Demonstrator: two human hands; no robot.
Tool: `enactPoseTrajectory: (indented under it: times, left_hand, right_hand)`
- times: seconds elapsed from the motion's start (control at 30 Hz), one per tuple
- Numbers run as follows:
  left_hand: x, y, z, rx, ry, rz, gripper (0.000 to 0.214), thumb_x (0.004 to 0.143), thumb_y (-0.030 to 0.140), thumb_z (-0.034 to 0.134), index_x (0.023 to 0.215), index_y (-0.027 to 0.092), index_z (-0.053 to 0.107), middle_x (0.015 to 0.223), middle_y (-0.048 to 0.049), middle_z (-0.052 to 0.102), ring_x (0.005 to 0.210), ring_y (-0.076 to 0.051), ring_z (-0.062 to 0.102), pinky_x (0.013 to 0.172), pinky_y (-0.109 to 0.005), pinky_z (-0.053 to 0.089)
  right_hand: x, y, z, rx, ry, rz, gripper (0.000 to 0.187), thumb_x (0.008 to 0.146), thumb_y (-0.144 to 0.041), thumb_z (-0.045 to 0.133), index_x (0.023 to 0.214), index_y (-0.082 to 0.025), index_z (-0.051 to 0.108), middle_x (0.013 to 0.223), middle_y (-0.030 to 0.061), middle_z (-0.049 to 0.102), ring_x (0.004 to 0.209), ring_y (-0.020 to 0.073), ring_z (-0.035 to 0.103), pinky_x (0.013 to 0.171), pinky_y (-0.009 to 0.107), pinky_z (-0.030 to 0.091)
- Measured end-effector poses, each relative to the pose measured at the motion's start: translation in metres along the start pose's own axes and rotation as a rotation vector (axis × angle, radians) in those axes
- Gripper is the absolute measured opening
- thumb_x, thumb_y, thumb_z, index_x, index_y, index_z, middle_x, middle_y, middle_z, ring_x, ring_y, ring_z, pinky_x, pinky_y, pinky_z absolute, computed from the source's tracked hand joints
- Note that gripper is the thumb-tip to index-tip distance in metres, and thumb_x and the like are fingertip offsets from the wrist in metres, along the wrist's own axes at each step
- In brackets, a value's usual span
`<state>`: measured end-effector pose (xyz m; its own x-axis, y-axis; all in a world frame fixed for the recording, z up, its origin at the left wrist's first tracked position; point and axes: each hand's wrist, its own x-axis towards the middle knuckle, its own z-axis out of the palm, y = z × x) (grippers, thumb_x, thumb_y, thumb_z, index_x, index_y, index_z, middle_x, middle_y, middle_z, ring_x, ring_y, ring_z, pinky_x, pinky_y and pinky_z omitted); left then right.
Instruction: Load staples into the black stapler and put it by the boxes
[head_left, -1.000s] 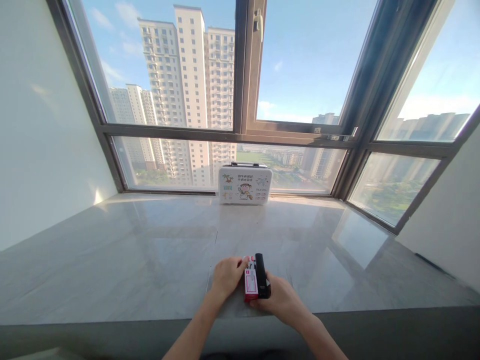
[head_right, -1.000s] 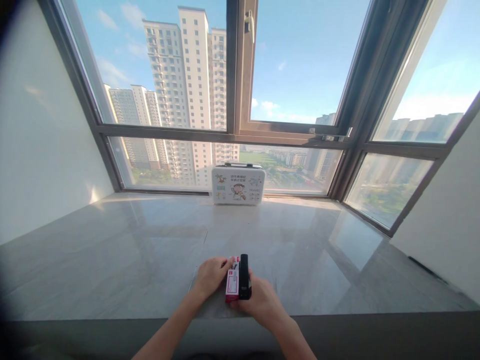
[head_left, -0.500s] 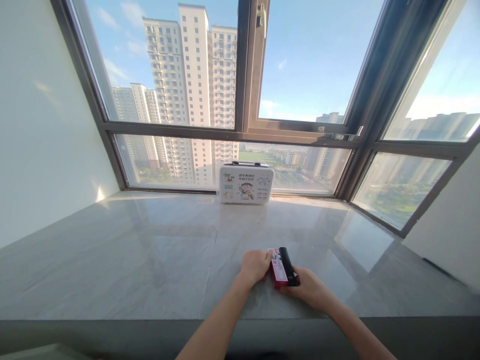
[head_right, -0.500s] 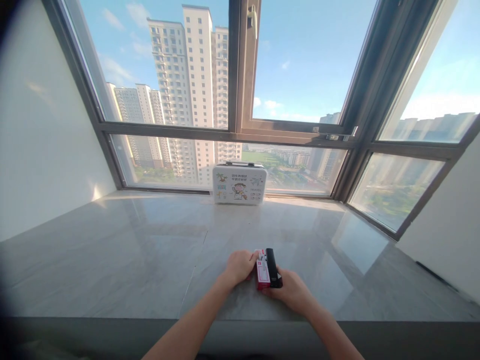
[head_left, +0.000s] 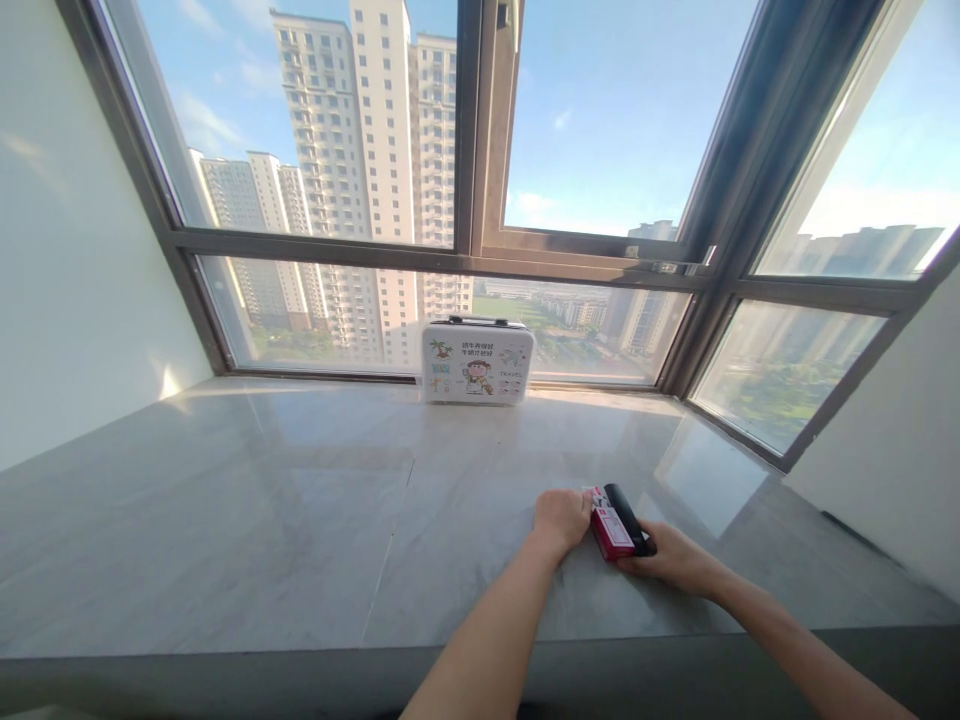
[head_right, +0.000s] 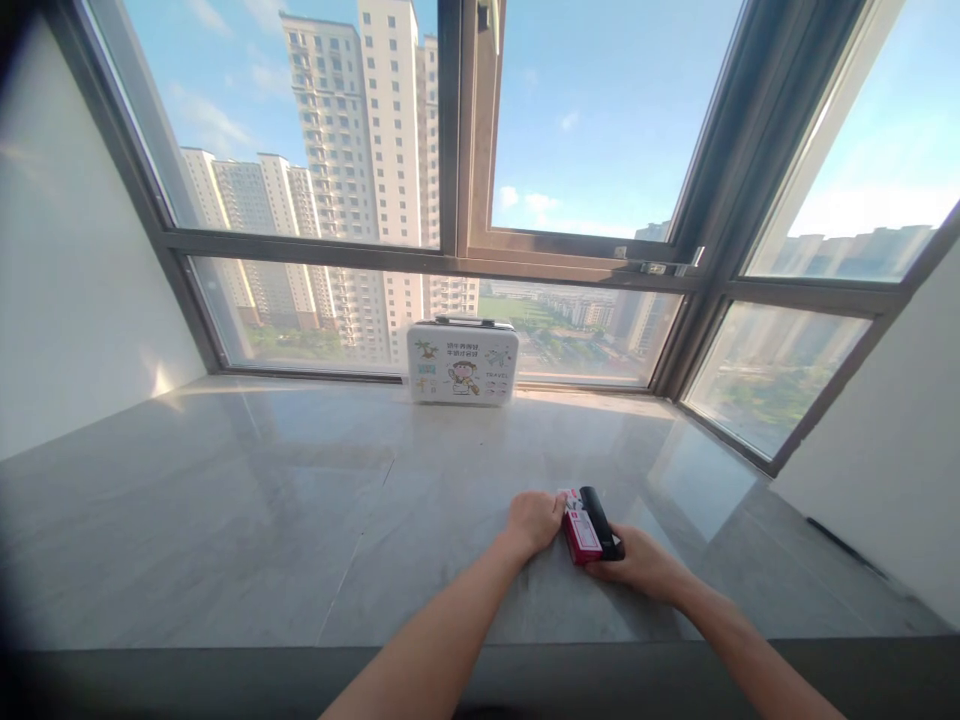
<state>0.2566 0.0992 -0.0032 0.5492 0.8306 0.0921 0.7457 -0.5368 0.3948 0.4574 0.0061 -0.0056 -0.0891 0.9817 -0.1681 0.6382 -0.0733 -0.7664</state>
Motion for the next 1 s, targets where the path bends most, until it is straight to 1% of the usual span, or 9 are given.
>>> enactPoseTrajectory:
  times: [0.1,0.17,0.23,0.3,0.4,0.53,0.77,0.9,1.0]
  left_hand:
    - [-0.002,-0.019,-0.006,0.023,0.034,-0.032,0.064,0.105,0.053,0.02,0.102,0.019,0.075,0.105,-0.0128,0.073,0.101,-0.022,0.068,0.09,-0.035,0.049]
    - [-0.006,-0.05,-0.019,0.051,0.058,-0.09,0.055,0.104,0.054,0.03,0.103,0.017,0.071,0.103,-0.0099,0.072,0.098,-0.021,0.067,0.091,-0.039,0.05]
    - [-0.013,-0.092,-0.037,0.09,0.094,-0.175,0.047,0.102,0.055,0.041,0.105,0.016,0.068,0.105,-0.0079,0.07,0.098,-0.02,0.066,0.093,-0.042,0.049]
    - [-0.024,-0.137,-0.06,0.132,0.143,-0.266,0.042,0.1,0.053,0.047,0.107,0.015,0.066,0.107,-0.0075,0.068,0.099,-0.02,0.064,0.094,-0.043,0.049]
    - [-0.047,-0.198,-0.093,0.19,0.231,-0.348,0.038,0.101,0.048,0.048,0.117,0.016,0.061,0.113,-0.0083,0.065,0.106,-0.023,0.061,0.098,-0.046,0.045]
    - [-0.077,-0.249,-0.116,0.248,0.312,-0.377,0.035,0.101,0.033,0.038,0.131,0.023,0.053,0.136,-0.0092,0.055,0.131,-0.026,0.045,0.112,-0.044,0.032]
    - [-0.097,-0.275,-0.105,0.299,0.262,-0.387,0.051,0.1,0.038,0.028,0.149,0.029,0.038,0.16,-0.0025,0.032,0.148,-0.025,0.023,0.12,-0.048,0.015]
    - [-0.103,-0.259,-0.087,0.313,0.26,-0.423,0.059,0.1,0.043,0.022,0.154,0.021,0.032,0.164,-0.0082,0.023,0.15,-0.031,0.015,0.119,-0.056,0.012]
    - [-0.109,-0.241,-0.074,0.323,0.26,-0.405,0.063,0.099,0.047,0.022,0.155,0.018,0.03,0.164,-0.0097,0.02,0.151,-0.033,0.01,0.119,-0.057,0.01]
  right_hand:
    - [-0.01,0.024,-0.012,-0.031,0.084,0.103,0.11,0.064,-0.057,0.08,0.152,-0.012,0.031,0.067,-0.0029,0.062,0.061,0.0183,0.054,0.056,0.026,0.034]
    - [-0.024,0.045,-0.024,-0.08,0.177,0.178,0.117,0.066,-0.061,0.078,0.154,-0.009,0.022,0.056,-0.0074,0.052,0.054,0.0167,0.049,0.053,0.026,0.029]
    - [-0.041,0.063,-0.035,-0.111,0.208,0.223,0.106,0.069,-0.067,0.073,0.149,-0.012,0.032,0.055,-0.007,0.05,0.052,0.0168,0.047,0.053,0.027,0.03]
    - [-0.06,0.069,-0.04,-0.173,0.216,0.221,0.081,0.072,-0.072,0.068,0.13,-0.016,0.053,0.057,-0.0037,0.052,0.054,0.0179,0.048,0.055,0.029,0.033]
    - [-0.08,0.05,-0.027,-0.284,0.205,0.139,0.051,0.082,-0.071,0.056,0.098,-0.023,0.062,0.066,0.0024,0.06,0.062,0.0208,0.053,0.061,0.032,0.037]
    - [-0.084,-0.012,0.024,-0.336,0.184,0.03,0.038,0.089,-0.063,0.049,0.088,-0.027,0.06,0.072,0.0047,0.065,0.068,0.023,0.058,0.067,0.034,0.038]
    - [-0.034,-0.098,0.12,-0.41,0.189,-0.166,0.03,0.095,-0.051,0.049,0.087,-0.024,0.059,0.065,-0.0028,0.061,0.063,0.0174,0.057,0.061,0.027,0.032]
    - [0.018,-0.121,0.145,-0.515,0.389,-0.102,0.029,0.099,-0.047,0.045,0.094,-0.023,0.062,0.072,-0.0012,0.064,0.071,0.0184,0.061,0.064,0.027,0.034]
    - [0.051,-0.133,0.152,-0.57,0.45,-0.085,0.03,0.1,-0.043,0.042,0.104,-0.023,0.064,0.089,0.0037,0.069,0.092,0.0221,0.062,0.077,0.029,0.039]
